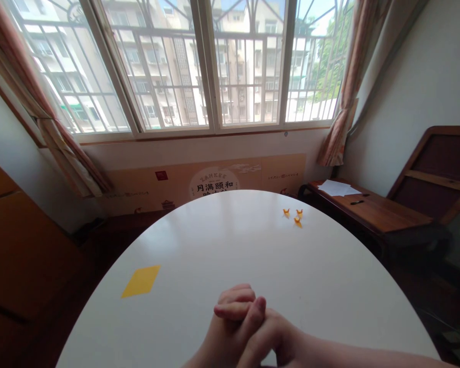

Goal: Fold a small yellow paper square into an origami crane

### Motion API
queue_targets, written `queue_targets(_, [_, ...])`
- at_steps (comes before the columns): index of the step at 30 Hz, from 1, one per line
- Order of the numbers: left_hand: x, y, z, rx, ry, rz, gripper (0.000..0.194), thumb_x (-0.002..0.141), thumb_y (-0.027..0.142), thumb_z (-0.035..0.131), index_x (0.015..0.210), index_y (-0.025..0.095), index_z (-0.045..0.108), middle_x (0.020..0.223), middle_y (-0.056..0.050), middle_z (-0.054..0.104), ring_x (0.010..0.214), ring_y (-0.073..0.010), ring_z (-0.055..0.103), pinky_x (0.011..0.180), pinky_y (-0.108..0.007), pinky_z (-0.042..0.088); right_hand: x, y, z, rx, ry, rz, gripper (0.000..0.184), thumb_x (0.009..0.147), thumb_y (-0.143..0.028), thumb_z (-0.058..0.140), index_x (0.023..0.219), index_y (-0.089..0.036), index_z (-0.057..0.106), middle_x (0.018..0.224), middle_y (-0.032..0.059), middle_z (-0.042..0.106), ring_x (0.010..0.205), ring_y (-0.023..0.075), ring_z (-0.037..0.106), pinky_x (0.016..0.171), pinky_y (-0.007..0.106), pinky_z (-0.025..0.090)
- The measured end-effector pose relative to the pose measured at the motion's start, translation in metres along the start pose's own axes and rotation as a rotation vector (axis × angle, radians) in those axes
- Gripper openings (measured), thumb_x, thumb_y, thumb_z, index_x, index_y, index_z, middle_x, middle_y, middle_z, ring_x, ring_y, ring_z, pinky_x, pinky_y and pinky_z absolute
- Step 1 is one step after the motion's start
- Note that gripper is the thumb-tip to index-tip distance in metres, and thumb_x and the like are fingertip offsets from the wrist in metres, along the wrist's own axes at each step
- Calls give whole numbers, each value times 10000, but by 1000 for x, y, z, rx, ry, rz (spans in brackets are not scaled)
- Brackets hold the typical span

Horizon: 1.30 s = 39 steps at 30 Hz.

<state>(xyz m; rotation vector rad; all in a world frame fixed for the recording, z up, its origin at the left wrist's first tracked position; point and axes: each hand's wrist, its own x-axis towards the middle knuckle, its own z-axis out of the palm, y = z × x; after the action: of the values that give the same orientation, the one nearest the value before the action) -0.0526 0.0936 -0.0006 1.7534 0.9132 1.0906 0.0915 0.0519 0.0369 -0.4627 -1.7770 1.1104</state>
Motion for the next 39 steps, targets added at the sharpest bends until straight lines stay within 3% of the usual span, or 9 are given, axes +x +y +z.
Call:
queue_targets(7, [12,10,-3,-117,-156,-66,634,830,794,447,583,221,332,521,55,283,482,-109,342,437,-227,296,-5,9,2,86,76,-14,198,866,-215,680,1015,-269,798,1283,102,632,944,186,671,817,306,538])
queue_targets(12, [16,16,-8,-179,-73,-59,679,857,818,323,568,204,335,530,42,300,509,-105,342,481,-229,290,-12,22,3,238,261,98,332,939,-349,622,1253,-244,649,899,39,633,548,73,553,502,197,493])
queue_targets(15, [11,16,-6,-156,-132,-78,666,824,823,404,584,208,323,560,50,273,502,-96,305,458,-223,272,-14,29,7,234,82,245,575,888,-476,675,1382,-211,544,776,15,604,580,101,566,509,190,488])
queue_targets(18, [3,11,-4,-62,-161,-58,625,812,771,513,599,188,440,628,1,417,571,-131,438,532,-246,400,-17,36,11,192,28,336,764,798,-505,763,1456,-244,475,1191,122,586,851,170,663,674,238,539])
queue_targets(21, [0,4,-3,47,-86,-22,527,855,671,559,696,172,612,777,-89,592,775,-219,583,754,-330,499,-16,37,11,200,19,301,759,785,-427,786,1462,-290,471,1438,137,397,1032,220,650,753,280,551])
queue_targets(24, [1,4,-3,82,-47,-4,448,892,589,561,732,186,673,828,-116,657,881,-264,619,850,-372,499,-11,34,7,198,15,221,720,742,-283,824,1406,-270,545,1390,129,461,1196,267,574,873,328,534])
queue_targets(30, [7,19,-4,164,-45,146,444,929,508,511,616,223,646,578,-39,536,674,-216,576,739,-325,491,-7,38,12,350,98,332,713,619,-318,908,1279,-226,656,1305,105,550,1129,258,611,908,361,525])
queue_targets(35, [11,25,-7,295,-87,184,479,951,449,483,544,209,563,572,-7,453,526,-144,443,546,-263,371,-5,33,16,520,189,626,740,469,-255,937,1167,-192,698,915,29,646,668,143,638,534,235,514])
queue_targets(39, [18,30,-10,444,-183,165,518,981,401,412,514,189,479,556,12,392,509,-123,388,507,-258,263,0,21,11,537,240,688,619,492,-195,909,1077,-152,712,737,-11,620,607,127,609,480,200,500])
